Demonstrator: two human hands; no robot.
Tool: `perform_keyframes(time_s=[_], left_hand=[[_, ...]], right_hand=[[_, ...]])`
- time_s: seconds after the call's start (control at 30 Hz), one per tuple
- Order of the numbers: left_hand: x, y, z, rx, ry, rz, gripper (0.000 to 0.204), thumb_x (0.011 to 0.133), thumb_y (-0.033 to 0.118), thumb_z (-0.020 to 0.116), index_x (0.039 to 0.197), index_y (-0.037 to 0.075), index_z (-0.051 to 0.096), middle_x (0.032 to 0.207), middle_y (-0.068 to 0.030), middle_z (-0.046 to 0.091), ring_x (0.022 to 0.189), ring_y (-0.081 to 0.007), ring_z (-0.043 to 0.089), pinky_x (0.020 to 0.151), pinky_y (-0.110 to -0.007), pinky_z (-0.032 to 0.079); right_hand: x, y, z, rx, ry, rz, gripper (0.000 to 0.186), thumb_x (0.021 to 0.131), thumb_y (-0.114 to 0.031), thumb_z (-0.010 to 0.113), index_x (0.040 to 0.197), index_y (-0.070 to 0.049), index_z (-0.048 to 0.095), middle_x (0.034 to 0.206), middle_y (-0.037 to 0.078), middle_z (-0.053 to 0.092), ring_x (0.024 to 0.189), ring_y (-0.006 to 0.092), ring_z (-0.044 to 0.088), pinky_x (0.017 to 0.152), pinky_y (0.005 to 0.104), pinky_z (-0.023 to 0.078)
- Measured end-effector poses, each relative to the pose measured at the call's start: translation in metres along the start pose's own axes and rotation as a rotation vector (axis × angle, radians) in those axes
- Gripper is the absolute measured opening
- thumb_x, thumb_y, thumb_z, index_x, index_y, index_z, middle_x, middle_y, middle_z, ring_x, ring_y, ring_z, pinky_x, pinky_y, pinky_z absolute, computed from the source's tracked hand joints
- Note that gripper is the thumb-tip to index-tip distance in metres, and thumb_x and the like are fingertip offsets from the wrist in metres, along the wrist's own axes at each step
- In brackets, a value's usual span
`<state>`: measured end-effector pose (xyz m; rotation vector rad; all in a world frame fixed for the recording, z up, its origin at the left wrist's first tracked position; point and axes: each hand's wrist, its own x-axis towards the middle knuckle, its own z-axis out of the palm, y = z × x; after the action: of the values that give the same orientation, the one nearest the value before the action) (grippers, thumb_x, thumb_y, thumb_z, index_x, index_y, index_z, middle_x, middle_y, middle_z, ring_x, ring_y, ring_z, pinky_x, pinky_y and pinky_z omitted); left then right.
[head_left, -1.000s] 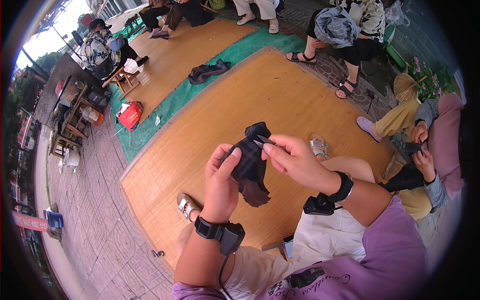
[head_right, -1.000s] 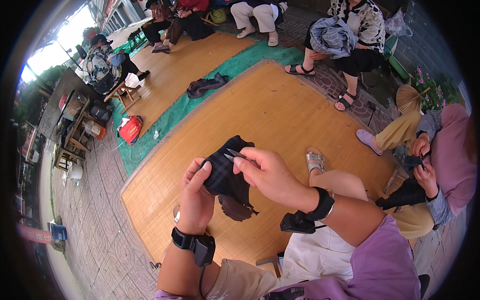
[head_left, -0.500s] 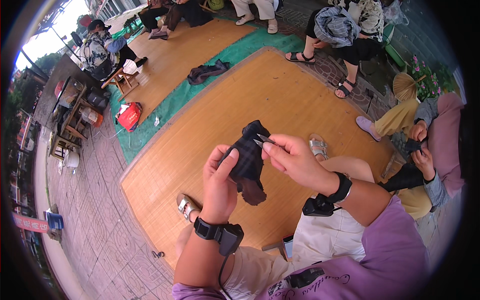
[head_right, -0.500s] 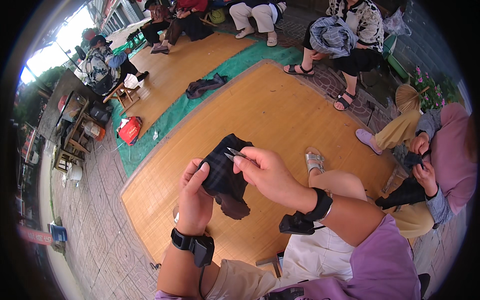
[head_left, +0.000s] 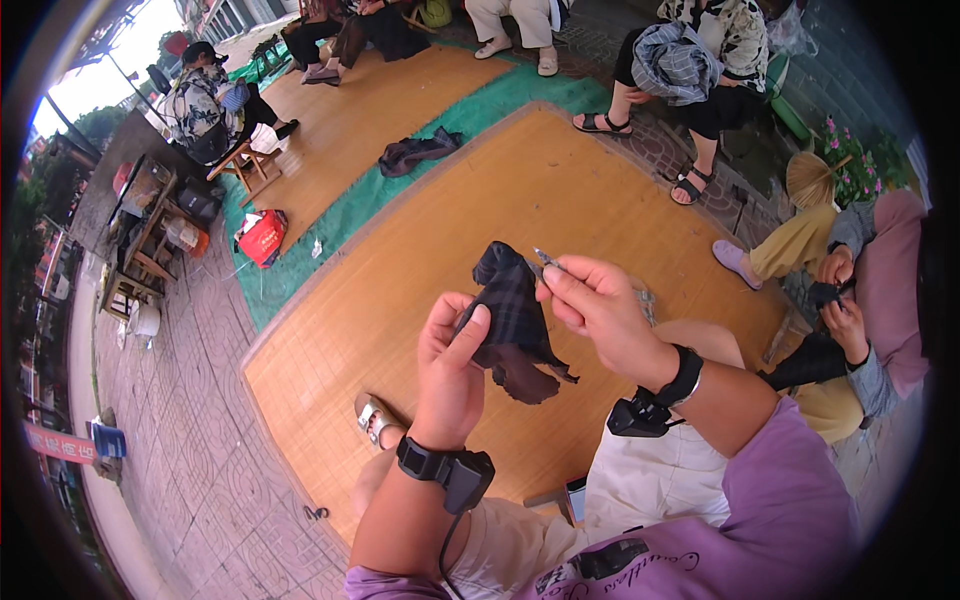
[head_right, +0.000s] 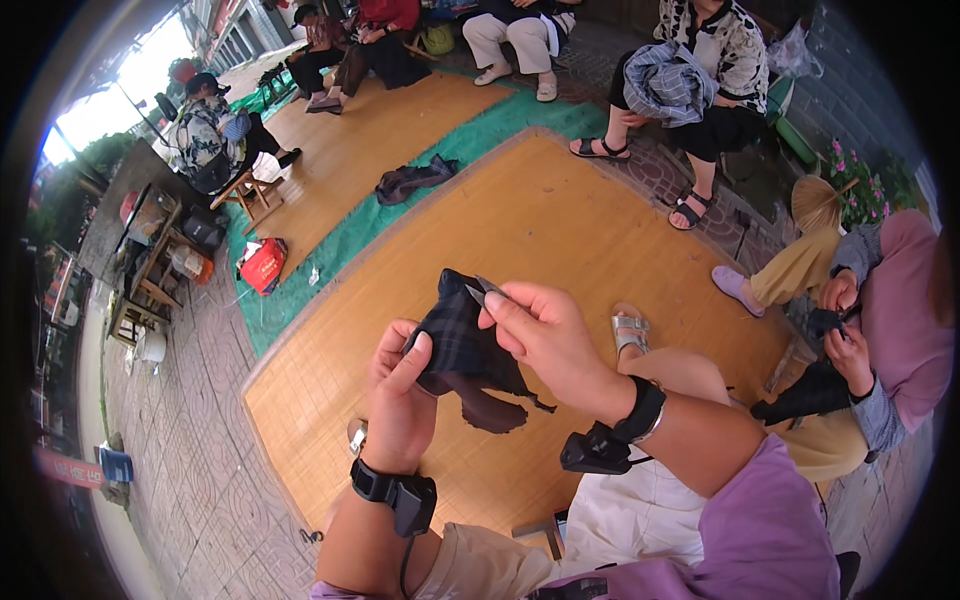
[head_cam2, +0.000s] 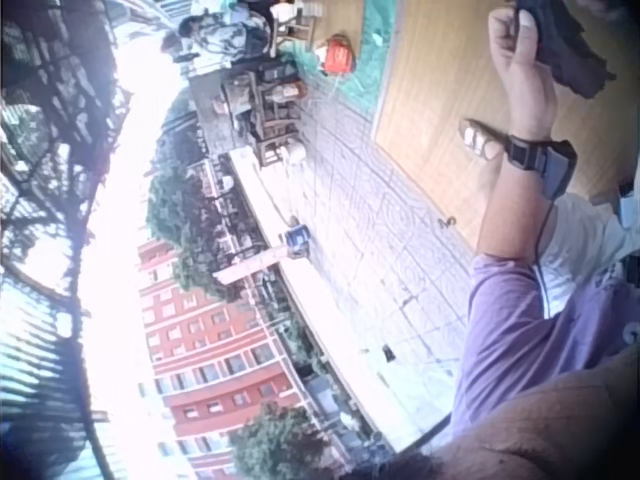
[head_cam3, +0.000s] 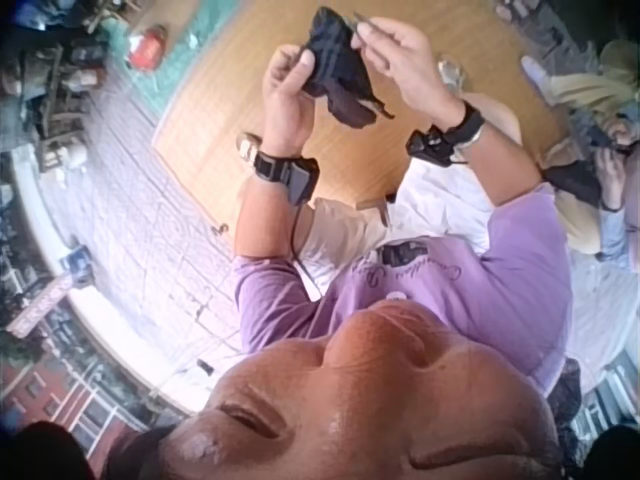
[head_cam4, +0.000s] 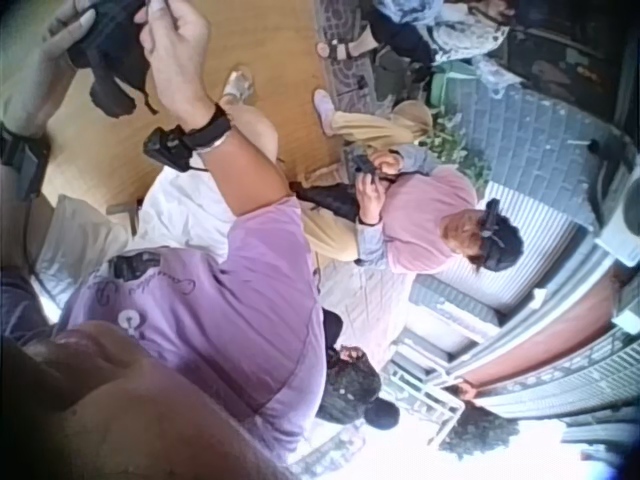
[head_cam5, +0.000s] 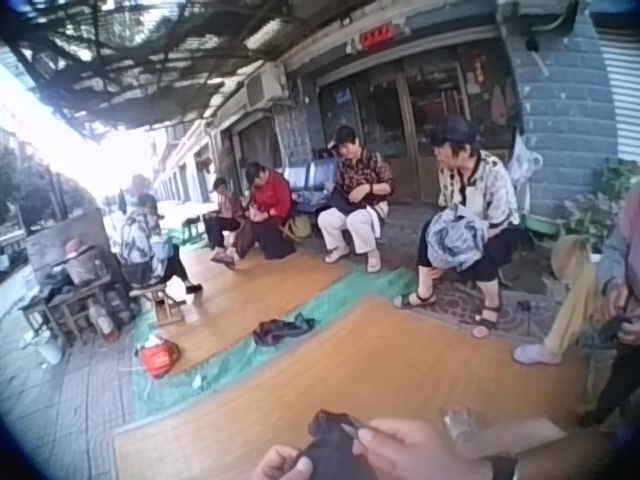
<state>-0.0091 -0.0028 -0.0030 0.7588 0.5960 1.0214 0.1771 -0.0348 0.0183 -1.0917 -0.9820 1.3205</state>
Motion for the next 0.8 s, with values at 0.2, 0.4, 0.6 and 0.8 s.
perform_keyframes(time_s=[0.2,0.4,0.6,0.8], left_hand=[[0.001,-0.002,0.001,0.026,-0.007,0.020,0.005,0.100,0.014,0.058,0.100,0.010,0.055,0.095,-0.0014,0.067,0.085,-0.0097,0.064,0.076,-0.027,0.051],[0.003,-0.001,0.002,0.009,0.026,0.034,0.005,0.100,0.013,0.058,0.099,0.009,0.055,0.093,-0.0010,0.067,0.083,-0.0087,0.063,0.074,-0.026,0.049],[0.002,-0.001,0.001,0.021,0.023,0.039,0.008,0.100,0.013,0.059,0.095,0.010,0.054,0.088,-0.0006,0.066,0.079,-0.0077,0.062,0.072,-0.025,0.048],[-0.002,0.001,0.003,0.059,0.020,0.060,0.010,0.100,0.013,0.059,0.092,0.010,0.053,0.088,-0.0006,0.066,0.079,-0.0071,0.061,0.073,-0.025,0.048]], right_hand=[[0.002,-0.005,0.001,0.129,0.008,0.084,0.027,0.104,-0.023,0.050,0.088,-0.003,0.060,0.060,-0.008,0.039,0.050,0.0014,0.030,0.045,0.0208,0.022],[0.012,-0.011,-0.007,0.354,-0.063,0.299,0.024,0.103,-0.025,0.053,0.089,-0.005,0.059,0.059,-0.008,0.037,0.047,0.0016,0.028,0.044,0.0205,0.020],[0.018,-0.006,-0.017,0.562,-0.129,0.444,0.027,0.102,-0.029,0.054,0.090,-0.006,0.059,0.057,-0.008,0.036,0.045,0.0028,0.028,0.043,0.0202,0.021],[0.013,-0.013,-0.014,0.557,-0.079,0.412,0.037,0.102,-0.039,0.052,0.089,-0.005,0.061,0.056,-0.007,0.036,0.045,0.0042,0.028,0.042,0.0202,0.022]])
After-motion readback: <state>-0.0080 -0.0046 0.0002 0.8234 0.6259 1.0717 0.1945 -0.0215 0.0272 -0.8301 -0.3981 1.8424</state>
